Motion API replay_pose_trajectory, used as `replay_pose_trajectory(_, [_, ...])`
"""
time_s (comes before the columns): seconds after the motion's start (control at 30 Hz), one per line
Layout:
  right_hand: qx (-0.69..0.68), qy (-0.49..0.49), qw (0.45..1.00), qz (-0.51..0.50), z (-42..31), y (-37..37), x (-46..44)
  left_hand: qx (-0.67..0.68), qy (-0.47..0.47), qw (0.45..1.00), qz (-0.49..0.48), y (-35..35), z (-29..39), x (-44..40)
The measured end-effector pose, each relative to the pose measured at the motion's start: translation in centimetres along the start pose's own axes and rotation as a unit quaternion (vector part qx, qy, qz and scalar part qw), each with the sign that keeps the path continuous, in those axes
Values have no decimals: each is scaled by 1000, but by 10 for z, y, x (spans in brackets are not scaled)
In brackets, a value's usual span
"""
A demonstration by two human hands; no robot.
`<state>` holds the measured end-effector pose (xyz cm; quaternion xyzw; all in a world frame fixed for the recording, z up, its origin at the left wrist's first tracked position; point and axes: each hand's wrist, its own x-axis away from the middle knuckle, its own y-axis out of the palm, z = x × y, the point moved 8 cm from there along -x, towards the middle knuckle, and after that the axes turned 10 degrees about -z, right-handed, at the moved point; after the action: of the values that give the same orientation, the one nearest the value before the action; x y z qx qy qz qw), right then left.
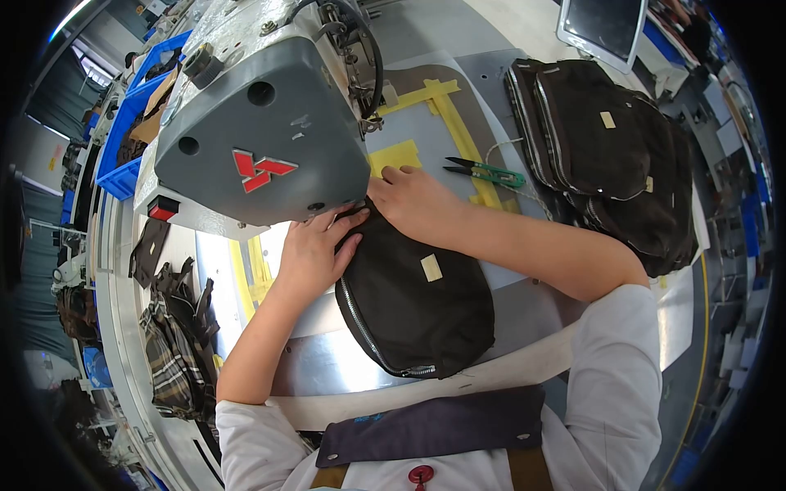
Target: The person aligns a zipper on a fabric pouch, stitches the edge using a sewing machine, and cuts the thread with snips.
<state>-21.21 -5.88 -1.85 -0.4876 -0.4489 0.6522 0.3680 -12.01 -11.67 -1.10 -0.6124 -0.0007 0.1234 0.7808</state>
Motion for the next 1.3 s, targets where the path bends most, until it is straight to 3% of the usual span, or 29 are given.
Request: replay_pose_trajectory(1.3, [4, 20, 1000, -10, -9, 1, 7, -12, 10, 1000, -26, 3, 8, 5])
